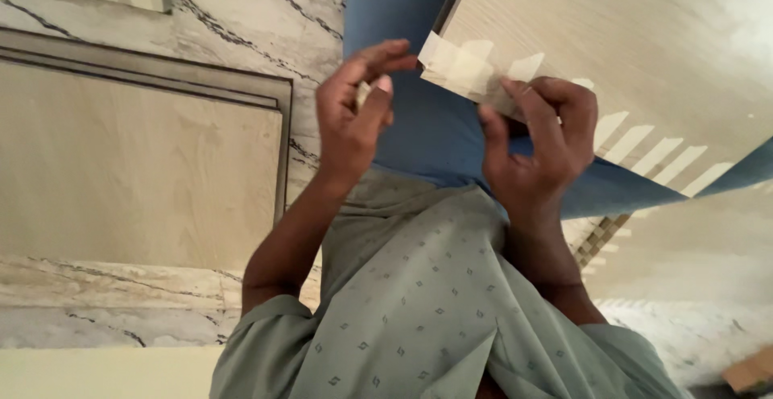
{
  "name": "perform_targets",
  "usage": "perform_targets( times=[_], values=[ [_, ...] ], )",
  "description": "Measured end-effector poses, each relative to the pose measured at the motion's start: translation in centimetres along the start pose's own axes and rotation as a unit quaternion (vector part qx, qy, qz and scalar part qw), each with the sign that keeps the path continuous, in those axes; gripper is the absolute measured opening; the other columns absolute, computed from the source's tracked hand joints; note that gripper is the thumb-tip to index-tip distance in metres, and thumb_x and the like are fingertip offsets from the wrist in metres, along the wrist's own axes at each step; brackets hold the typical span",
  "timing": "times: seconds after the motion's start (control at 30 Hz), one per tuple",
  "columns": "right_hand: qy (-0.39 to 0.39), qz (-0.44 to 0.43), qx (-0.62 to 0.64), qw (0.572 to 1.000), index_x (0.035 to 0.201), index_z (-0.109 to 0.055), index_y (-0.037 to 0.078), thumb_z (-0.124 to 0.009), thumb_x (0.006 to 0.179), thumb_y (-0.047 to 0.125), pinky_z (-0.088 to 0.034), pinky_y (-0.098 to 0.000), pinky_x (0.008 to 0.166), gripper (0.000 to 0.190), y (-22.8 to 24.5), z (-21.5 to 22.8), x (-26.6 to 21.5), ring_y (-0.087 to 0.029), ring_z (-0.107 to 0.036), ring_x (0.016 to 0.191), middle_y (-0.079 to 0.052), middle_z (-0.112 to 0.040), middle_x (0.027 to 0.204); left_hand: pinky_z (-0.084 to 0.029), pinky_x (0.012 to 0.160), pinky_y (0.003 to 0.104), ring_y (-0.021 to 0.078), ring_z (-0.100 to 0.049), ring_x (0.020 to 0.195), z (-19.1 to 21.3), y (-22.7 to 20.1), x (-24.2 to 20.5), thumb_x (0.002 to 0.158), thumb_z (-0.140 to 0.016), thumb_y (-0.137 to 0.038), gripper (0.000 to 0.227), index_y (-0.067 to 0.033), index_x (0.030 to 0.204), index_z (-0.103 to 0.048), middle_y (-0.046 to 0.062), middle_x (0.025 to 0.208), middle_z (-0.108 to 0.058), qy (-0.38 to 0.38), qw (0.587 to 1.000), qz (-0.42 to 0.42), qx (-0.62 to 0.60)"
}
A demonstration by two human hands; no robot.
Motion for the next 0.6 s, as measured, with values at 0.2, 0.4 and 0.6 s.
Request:
perform_targets(
  times=[0.2,0.4,0.6],
  values=[
    [-0.017,0.072,-0.084,0.994,0.119,-0.071,-0.004,-0.094,0.086,0.028,-0.047,-0.0395,0.078,0.052,-1.3,-1.7,-1.0,-0.028,-0.055,0.093,-0.013,-0.056,0.103,-0.047,0.055,0.020,0.0046,-0.063,0.071,0.6,-1.1,1.0,0.112,-0.053,-0.004,0.026,0.0022,0.133,-0.066,0.014,0.112,-0.077,0.029,0.998,-0.059,-0.011],
    [-0.005,0.066,-0.090,0.994,0.124,-0.070,-0.007,-0.089,0.103,0.011,-0.046,-0.0358,0.077,0.033,-1.5,-2.8,-1.0,-0.027,-0.054,0.098,-0.010,-0.062,0.114,-0.050,0.056,0.021,0.0097,-0.071,0.096,0.1,-1.5,1.5,0.109,-0.053,-0.002,0.023,0.0026,0.127,-0.066,0.015,0.117,-0.074,0.029,0.997,-0.078,-0.003],
    [0.041,0.050,0.031,0.997,0.110,-0.064,0.002,-0.089,0.098,0.012,-0.051,-0.0296,0.078,0.029,0.0,-1.7,0.6,-0.021,-0.058,0.098,-0.013,-0.053,0.116,-0.051,0.059,0.020,0.0091,-0.071,0.092,0.2,-2.0,1.4,0.112,-0.054,-0.005,0.023,0.0011,0.130,-0.065,0.012,0.118,-0.075,0.034,0.996,-0.086,-0.006]
  ],
)
Point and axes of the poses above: each hand's wrist, its own x-axis towards the middle knuckle, its own z-axis out of the back of the hand, y = z × x, the point moved 6 cm from there along x, towards the middle knuckle
